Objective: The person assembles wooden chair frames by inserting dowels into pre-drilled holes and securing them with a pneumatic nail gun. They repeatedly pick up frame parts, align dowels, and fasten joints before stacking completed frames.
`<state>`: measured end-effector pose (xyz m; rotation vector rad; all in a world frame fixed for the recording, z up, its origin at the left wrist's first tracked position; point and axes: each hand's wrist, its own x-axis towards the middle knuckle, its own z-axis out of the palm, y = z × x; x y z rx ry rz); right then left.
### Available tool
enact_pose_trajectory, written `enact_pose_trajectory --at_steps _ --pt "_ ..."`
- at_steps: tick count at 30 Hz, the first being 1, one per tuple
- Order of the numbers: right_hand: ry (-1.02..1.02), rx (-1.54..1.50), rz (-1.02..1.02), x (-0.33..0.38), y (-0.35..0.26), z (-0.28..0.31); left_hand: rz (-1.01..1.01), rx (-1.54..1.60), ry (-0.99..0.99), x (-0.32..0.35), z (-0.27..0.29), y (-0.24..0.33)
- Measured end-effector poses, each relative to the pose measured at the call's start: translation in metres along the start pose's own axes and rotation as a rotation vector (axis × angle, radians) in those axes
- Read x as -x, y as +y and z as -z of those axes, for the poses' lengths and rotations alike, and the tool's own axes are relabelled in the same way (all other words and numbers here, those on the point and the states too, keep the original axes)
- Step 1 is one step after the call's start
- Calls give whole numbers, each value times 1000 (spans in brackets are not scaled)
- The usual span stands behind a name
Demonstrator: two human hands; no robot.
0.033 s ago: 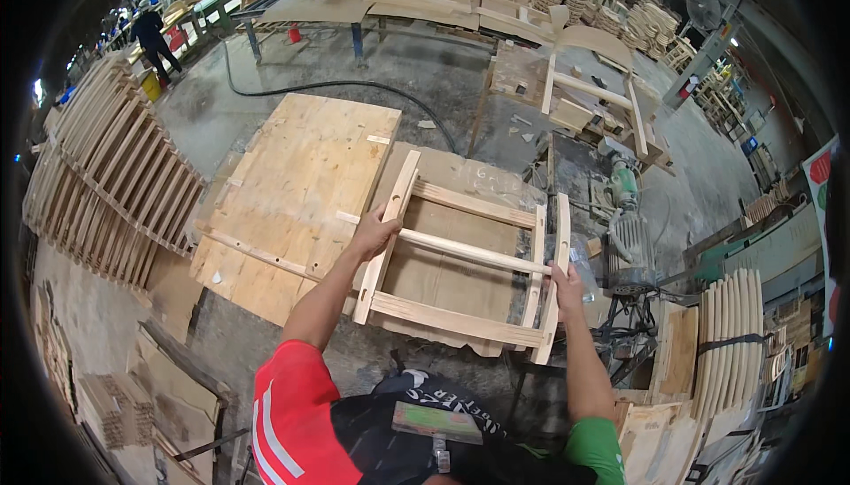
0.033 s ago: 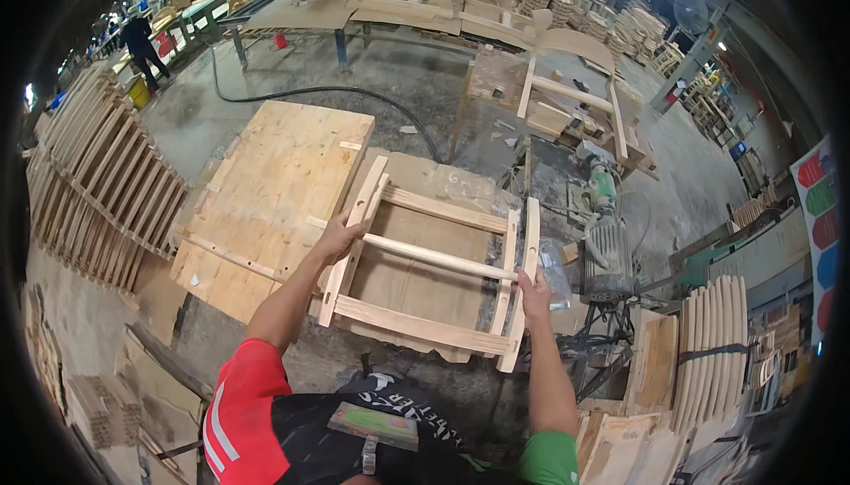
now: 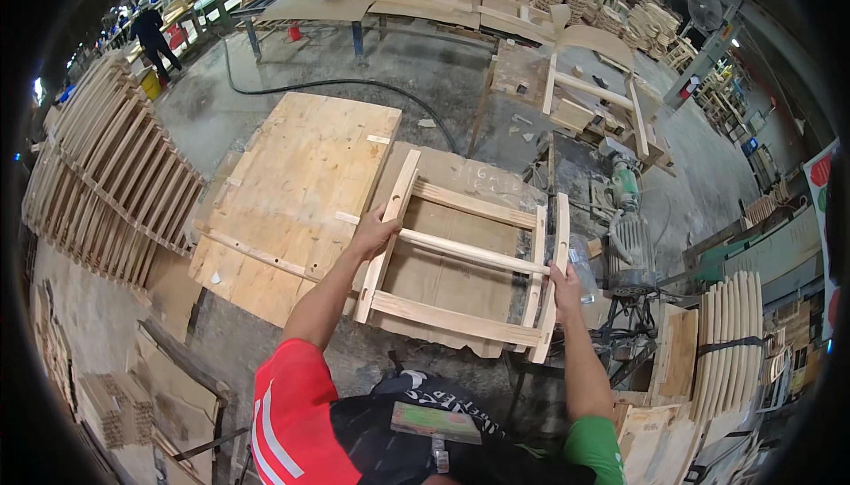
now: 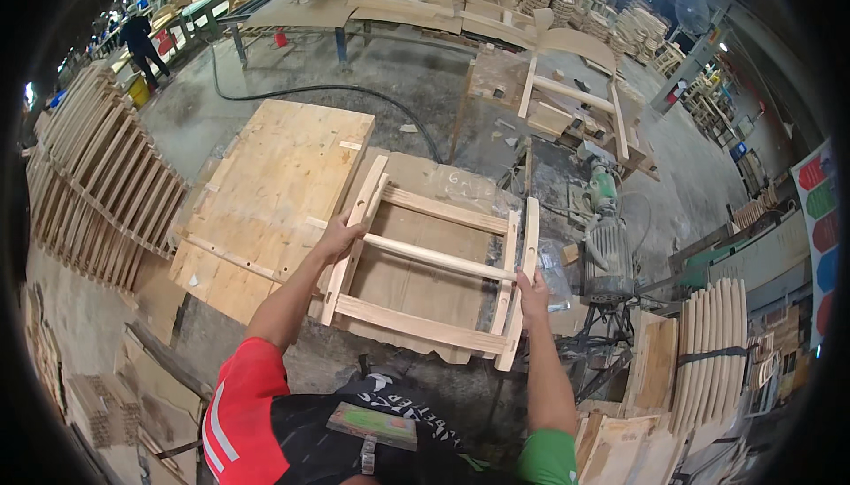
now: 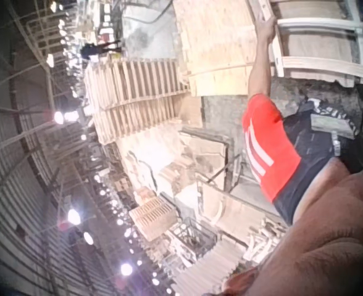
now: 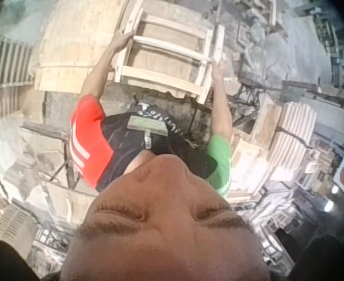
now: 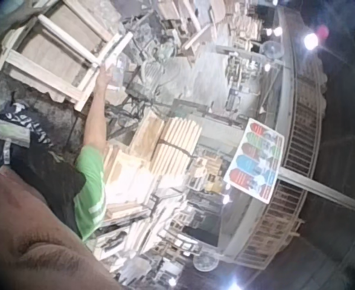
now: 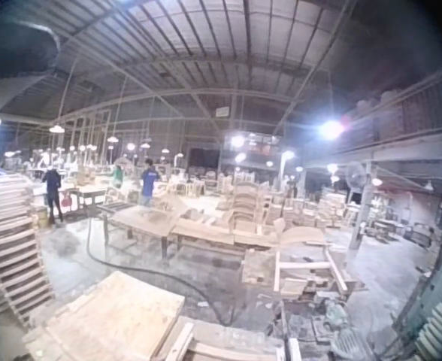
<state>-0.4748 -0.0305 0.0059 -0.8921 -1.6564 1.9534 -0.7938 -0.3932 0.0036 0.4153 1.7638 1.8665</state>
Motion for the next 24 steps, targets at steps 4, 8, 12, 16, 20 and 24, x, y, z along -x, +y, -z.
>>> enact_pose_trajectory --at_steps 4,8,12,16,20,24 --pt "99 254 59 -18 26 4 52 -185 38 -22 -15 -16" --pt "183 582 31 -25 48 -12 -16 -462 160 -31 -18 -29" --pt "122 580 -8 -25 57 -5 51 -349 95 -36 -11 -37" --pt "106 594 31 -27 61 9 13 -483 78 -45 -7 -43" --pt "69 553 -8 -32 61 10 -10 -607 84 -46 2 -47" --pt "35 501 -101 -24 52 4 25 -481 39 -41 -1 -48"
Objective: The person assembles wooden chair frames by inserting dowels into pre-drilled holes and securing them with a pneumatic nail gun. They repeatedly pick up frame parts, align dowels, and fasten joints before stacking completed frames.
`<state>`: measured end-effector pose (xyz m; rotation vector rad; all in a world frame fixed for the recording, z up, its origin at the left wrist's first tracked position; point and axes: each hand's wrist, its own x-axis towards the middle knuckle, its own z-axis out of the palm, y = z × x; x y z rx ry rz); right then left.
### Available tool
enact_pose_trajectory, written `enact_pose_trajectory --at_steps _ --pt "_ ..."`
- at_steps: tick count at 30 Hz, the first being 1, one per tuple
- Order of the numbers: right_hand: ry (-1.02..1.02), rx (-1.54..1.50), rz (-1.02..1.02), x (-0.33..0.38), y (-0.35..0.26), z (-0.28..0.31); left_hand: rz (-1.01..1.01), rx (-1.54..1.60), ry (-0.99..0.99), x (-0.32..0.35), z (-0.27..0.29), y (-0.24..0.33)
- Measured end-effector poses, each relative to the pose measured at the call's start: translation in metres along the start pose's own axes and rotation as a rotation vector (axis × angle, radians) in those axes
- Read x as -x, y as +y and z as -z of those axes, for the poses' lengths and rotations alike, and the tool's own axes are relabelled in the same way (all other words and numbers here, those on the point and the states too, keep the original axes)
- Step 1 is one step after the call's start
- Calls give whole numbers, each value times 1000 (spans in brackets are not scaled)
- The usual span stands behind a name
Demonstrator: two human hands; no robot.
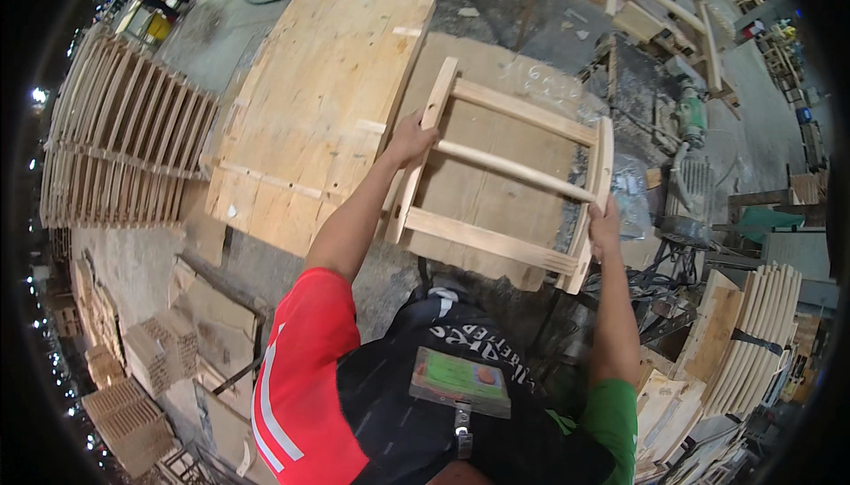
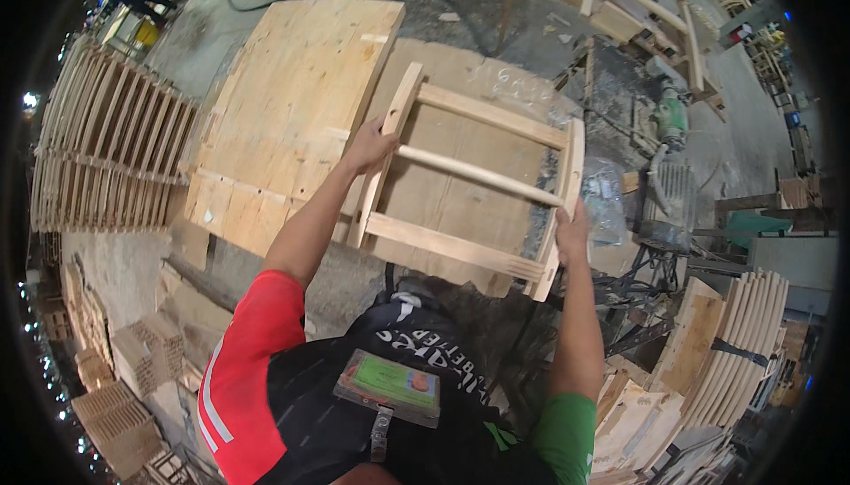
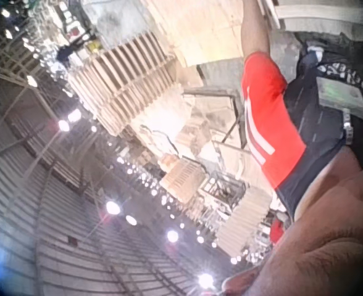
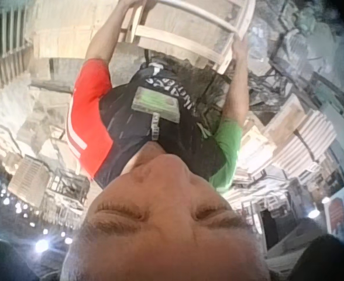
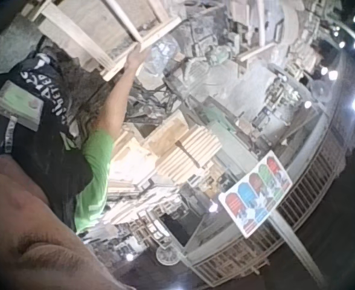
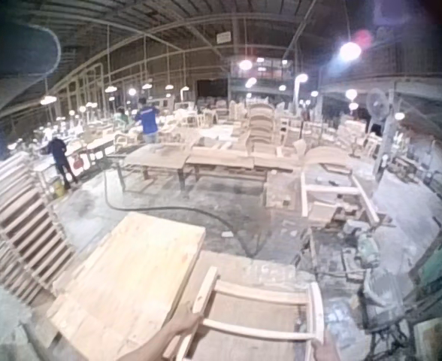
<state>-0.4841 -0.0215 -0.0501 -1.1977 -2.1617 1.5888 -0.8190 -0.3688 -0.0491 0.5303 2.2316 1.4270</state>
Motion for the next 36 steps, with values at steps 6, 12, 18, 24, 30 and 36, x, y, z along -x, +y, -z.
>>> enact_pose_trajectory --at_steps 6,12,18,24,30,36 --pt "31 -62 -39 5 2 -2 115 94 -36 5 -3 23" --pt "108 156 122 -2 4 -11 142 134 3 -3 10 -16" --pt "139 120 48 1 9 -6 163 209 -60 -3 -4 5" --pt "202 170 11 11 9 -5 158 228 -57 5 -13 25" --pt "24 113 -81 36 -3 9 172 237 -58 13 -17 50" --pt "270 -153 -22 171 53 59 -256 -544 341 46 -39 84"
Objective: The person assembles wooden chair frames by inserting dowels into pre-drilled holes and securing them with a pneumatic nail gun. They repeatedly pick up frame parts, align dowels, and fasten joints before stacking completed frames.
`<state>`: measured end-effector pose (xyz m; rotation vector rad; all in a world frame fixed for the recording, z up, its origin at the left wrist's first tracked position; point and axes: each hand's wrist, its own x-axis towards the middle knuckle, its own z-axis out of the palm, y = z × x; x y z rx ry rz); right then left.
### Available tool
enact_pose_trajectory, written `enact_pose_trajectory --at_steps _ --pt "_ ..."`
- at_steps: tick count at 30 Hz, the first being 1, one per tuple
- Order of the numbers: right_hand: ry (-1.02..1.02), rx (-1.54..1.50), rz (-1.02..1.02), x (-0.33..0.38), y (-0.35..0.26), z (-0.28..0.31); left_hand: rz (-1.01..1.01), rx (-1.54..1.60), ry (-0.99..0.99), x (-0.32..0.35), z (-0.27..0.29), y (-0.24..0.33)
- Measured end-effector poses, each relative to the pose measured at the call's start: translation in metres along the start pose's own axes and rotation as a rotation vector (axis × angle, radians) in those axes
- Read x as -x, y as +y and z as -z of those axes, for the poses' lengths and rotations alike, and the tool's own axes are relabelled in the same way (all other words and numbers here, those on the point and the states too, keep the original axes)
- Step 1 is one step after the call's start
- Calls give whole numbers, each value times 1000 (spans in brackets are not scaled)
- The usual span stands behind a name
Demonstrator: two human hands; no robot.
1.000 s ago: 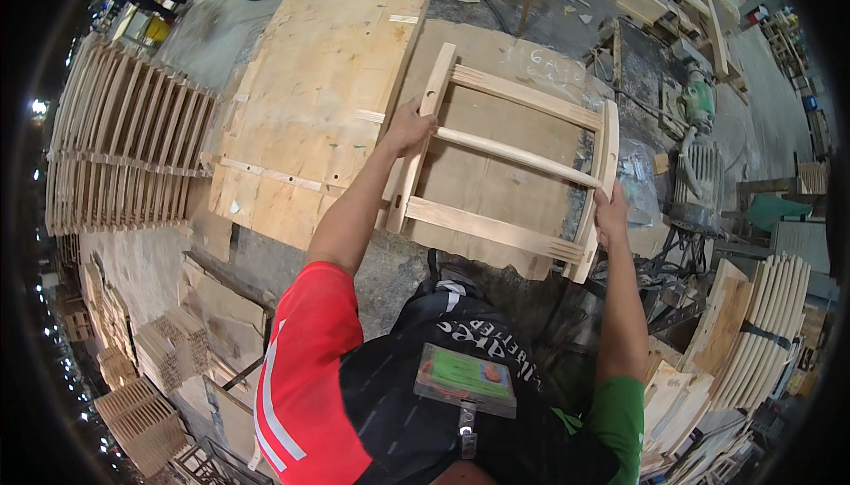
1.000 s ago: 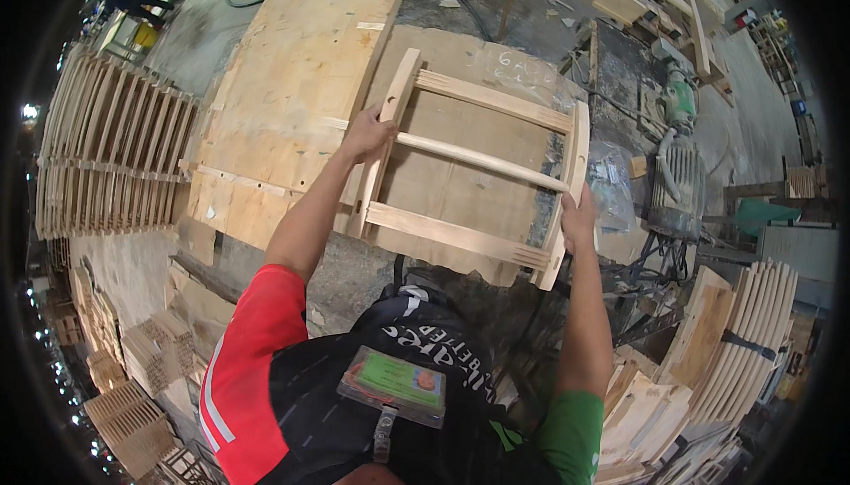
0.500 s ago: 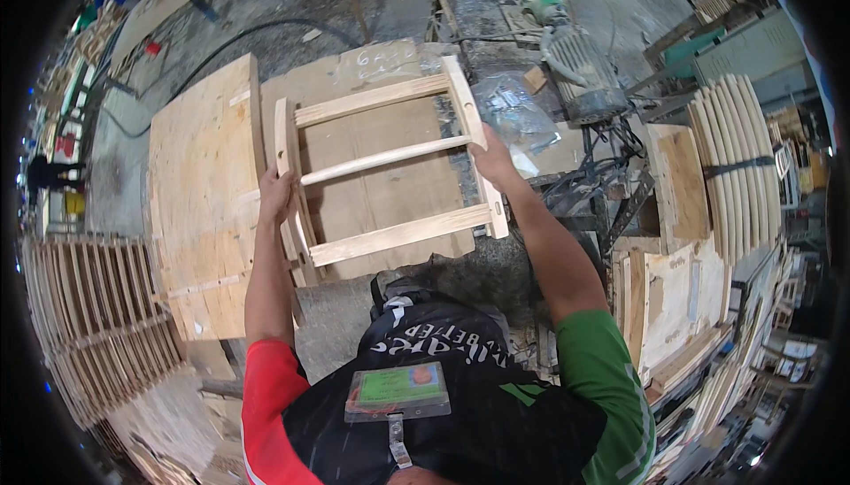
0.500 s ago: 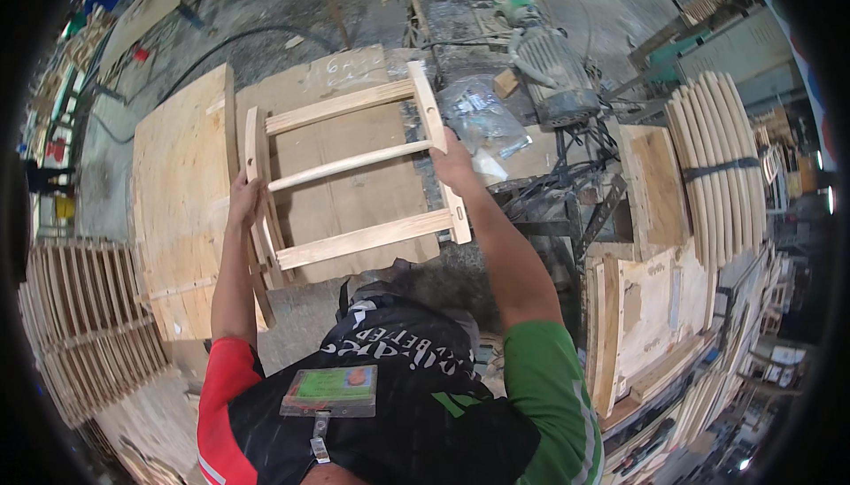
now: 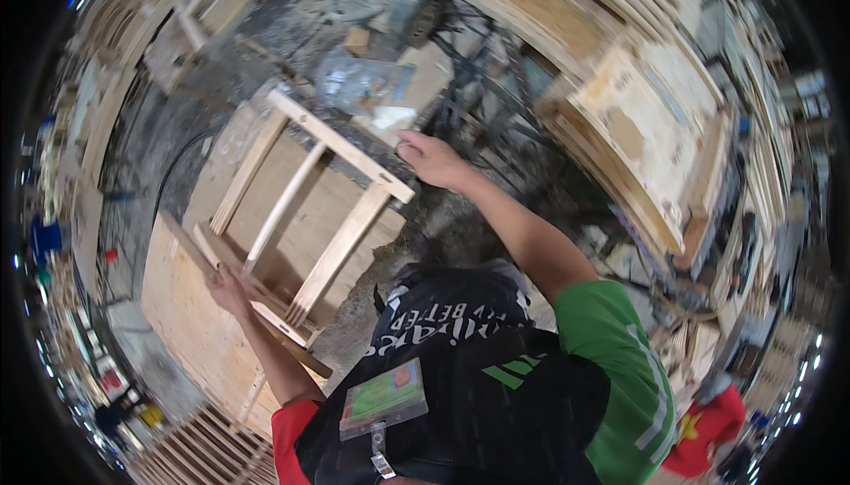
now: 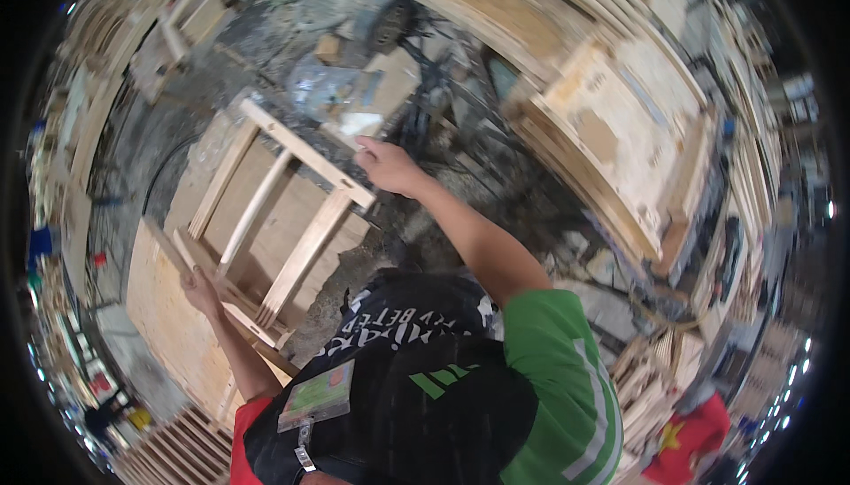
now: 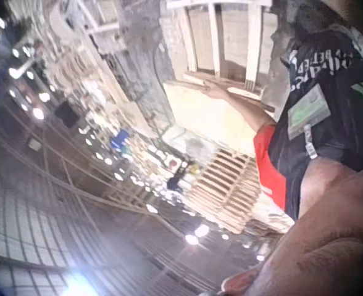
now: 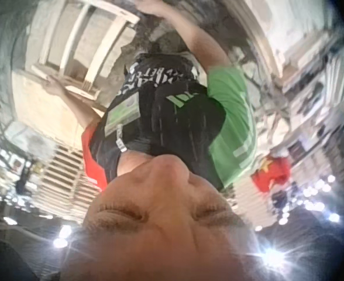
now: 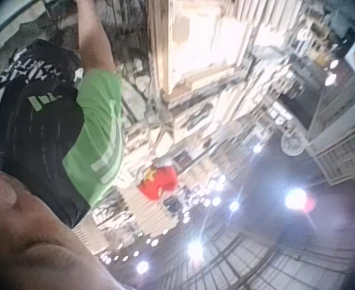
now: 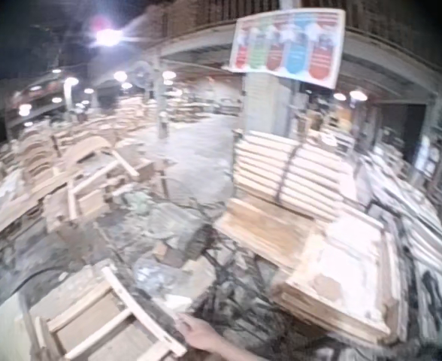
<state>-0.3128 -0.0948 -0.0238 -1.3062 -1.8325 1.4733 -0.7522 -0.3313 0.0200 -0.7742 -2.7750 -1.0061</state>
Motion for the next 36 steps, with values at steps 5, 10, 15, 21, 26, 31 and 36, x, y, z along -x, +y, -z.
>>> enact_pose_trajectory --at_steps 5,10,15,21,26,31,36 --pt "372 -599 -383 205 90 108 -309 189 -194 36 -48 115" --pt "813 -550 -539 383 136 133 -434 616 -713 170 -131 252" --pt "1194 -375 -594 499 136 127 -754 734 -1336 358 -171 356" --pt "1696 -60 -789 645 126 113 -1042 624 -1819 552 -148 415" --pt "2085 256 -1280 784 95 101 -1259 605 -1865 645 -121 425" --pt "2074 202 -2086 927 95 71 -1514 463 -1891 677 -103 425" --pt "1838 -309 -2260 971 111 84 -1753 339 -1875 678 -105 434"
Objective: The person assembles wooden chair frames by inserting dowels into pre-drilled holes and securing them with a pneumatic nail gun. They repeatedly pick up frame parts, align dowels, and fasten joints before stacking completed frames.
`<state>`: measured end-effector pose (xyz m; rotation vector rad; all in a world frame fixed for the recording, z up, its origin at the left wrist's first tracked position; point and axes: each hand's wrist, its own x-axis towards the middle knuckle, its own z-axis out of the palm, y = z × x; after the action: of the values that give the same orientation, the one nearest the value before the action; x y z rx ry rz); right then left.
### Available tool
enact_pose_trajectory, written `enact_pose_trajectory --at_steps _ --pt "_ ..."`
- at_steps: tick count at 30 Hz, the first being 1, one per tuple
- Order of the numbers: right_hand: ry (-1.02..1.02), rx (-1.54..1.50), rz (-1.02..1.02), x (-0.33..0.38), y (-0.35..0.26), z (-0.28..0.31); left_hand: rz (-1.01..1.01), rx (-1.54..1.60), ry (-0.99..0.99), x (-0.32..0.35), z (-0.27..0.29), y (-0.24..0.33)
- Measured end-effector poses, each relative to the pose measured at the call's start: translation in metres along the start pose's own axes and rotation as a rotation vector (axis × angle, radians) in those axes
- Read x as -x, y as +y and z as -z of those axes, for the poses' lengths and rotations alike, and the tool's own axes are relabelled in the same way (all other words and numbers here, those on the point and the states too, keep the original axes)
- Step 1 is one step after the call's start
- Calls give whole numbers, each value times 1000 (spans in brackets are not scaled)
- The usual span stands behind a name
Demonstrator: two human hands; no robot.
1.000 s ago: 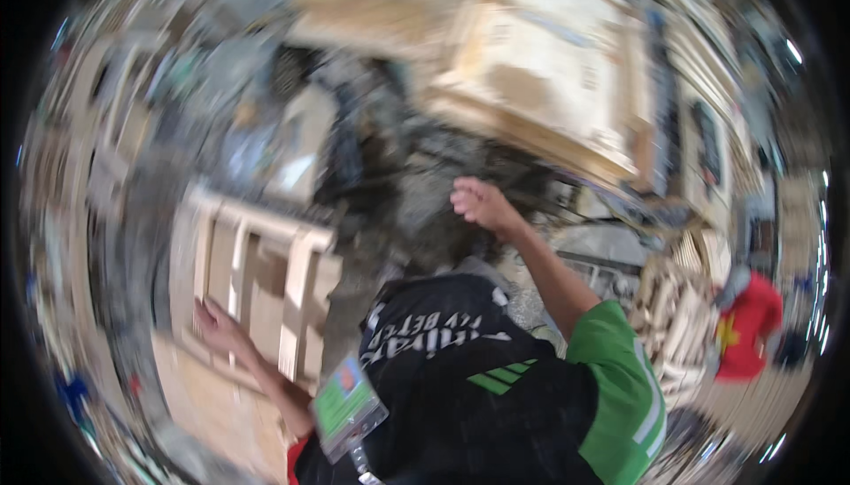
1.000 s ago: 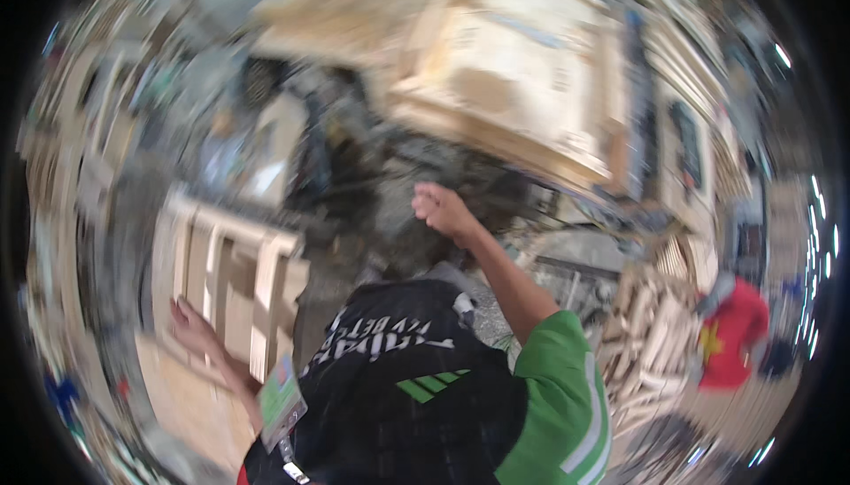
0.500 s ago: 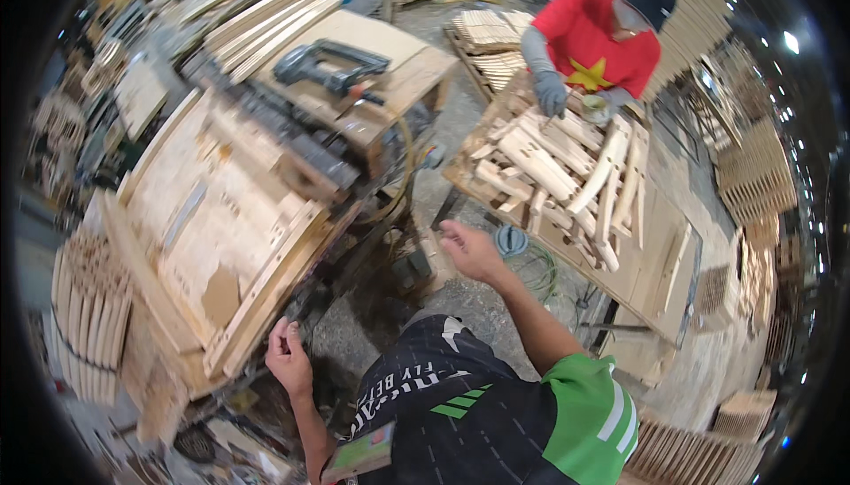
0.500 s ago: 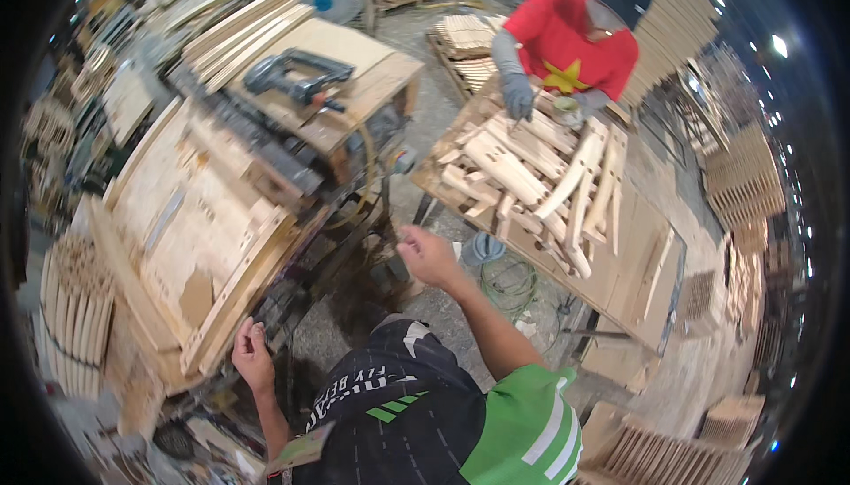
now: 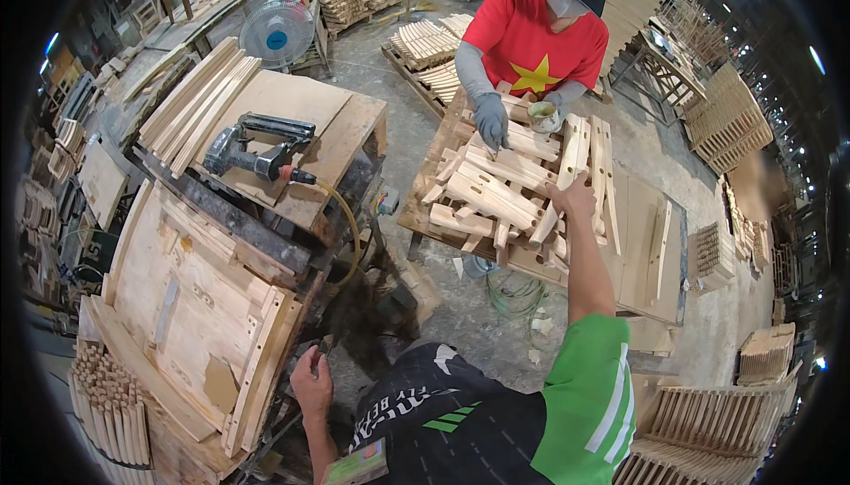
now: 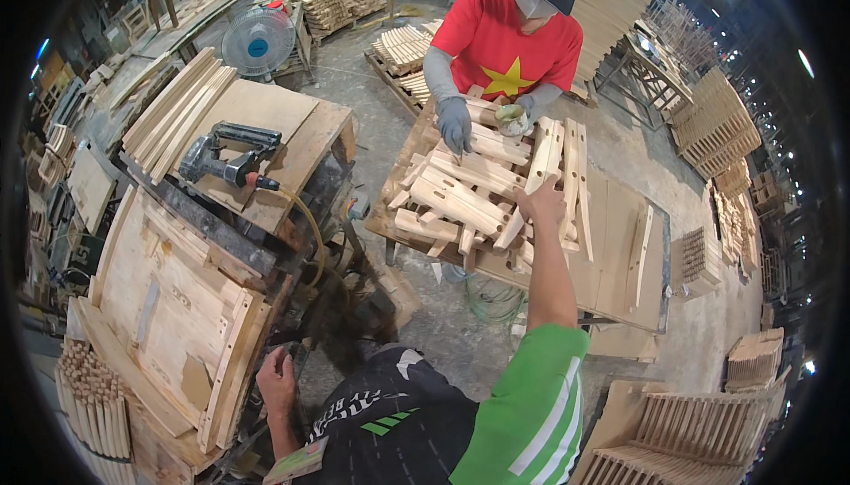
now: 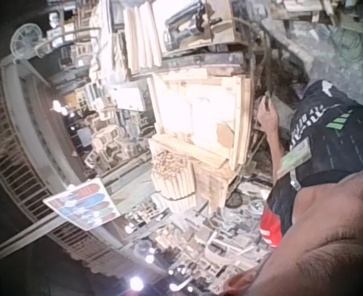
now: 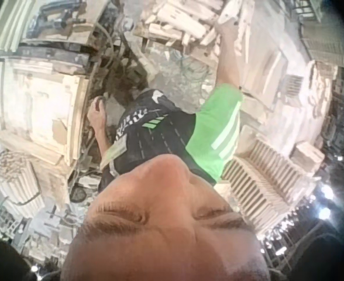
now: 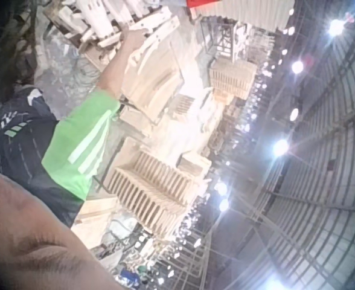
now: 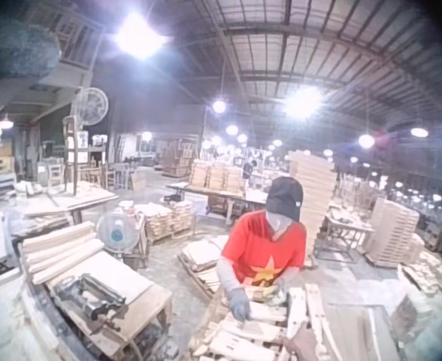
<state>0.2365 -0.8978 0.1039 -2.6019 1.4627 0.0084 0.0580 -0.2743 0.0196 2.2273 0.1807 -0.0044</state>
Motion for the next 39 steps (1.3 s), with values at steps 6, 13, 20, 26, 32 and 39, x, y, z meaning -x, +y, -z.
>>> enact_pose_trajectory --at_steps 6,13,20,26,32,39 --pt "46 -120 -4 7 -10 0 0 -70 0 -10 3 -4" --pt "147 -420 49 90 9 -7 -53 68 -156 -38 -11 7" --pt "384 -587 294 265 14 -59 -298 264 -618 -63 -30 92" --pt "-37 -1213 723 385 -102 -40 -455 424 -792 -51 -18 109" --pt "-601 -1099 1077 461 -228 -28 -115 595 -187 -55 75 19" --pt "-697 -593 1330 488 -364 -69 387 230 415 8 215 -113"
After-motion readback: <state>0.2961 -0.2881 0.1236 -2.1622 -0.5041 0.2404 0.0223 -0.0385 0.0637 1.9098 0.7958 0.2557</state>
